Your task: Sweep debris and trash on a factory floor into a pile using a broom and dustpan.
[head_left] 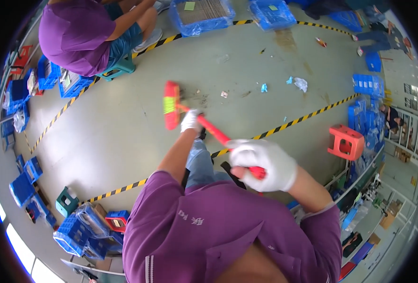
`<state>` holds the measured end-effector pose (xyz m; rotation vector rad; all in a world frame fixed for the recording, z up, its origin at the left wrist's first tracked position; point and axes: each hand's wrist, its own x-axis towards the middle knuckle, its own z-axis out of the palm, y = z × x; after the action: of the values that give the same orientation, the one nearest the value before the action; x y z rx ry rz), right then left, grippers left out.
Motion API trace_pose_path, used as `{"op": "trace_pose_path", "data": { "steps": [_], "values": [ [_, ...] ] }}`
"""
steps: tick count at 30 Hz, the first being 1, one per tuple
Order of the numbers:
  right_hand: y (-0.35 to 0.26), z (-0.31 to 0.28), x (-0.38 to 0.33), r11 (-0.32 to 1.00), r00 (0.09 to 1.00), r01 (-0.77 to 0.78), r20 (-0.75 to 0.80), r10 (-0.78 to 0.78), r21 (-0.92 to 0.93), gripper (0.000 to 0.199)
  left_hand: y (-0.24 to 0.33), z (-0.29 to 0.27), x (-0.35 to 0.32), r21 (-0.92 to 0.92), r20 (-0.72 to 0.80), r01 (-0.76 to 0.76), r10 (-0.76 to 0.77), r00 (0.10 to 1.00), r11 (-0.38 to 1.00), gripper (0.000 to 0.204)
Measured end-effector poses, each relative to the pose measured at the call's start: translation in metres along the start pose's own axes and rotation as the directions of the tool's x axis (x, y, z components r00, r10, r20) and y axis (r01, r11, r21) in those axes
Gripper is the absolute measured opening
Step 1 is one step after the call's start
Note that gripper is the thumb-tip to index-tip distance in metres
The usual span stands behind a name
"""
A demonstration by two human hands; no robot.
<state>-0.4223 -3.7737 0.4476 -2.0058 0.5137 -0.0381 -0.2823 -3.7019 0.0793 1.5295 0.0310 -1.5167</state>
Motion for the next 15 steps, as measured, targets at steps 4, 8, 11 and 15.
{"op": "trace_pose_path", "data": {
  "steps": [4, 8, 11, 15],
  "values": [
    [-0.023, -0.049, 0.016, 0.98, 0.999, 0.028, 0.02, -0.024, -0.195, 0.014, 0.033, 0.085, 0.007, -0.107, 0.18, 0.109, -0.089, 0.98, 0.988, 0.019],
    [-0.034, -0.102, -0.001, 0.989, 0.99, 0.105, -0.081, -0.114, -0.1, 0.02, 0.093, 0.113, -0.038, 0.766, 0.367, -0.527, 0.423, 0.828, 0.367, 0.012],
    [-0.03, -0.117, -0.019, 0.974, 0.962, 0.179, -0.23, -0.145, 0.136, 0.018, 0.124, 0.086, -0.079, 0.818, 0.348, -0.516, 0.495, 0.796, 0.254, 0.016],
    [0.047, -0.07, 0.047, 0.806, 0.922, 0.381, -0.13, -0.364, 0.453, 0.011, 0.101, -0.052, -0.058, 0.934, 0.018, -0.224, 0.592, 0.806, 0.277, 0.01]
  ]
}}
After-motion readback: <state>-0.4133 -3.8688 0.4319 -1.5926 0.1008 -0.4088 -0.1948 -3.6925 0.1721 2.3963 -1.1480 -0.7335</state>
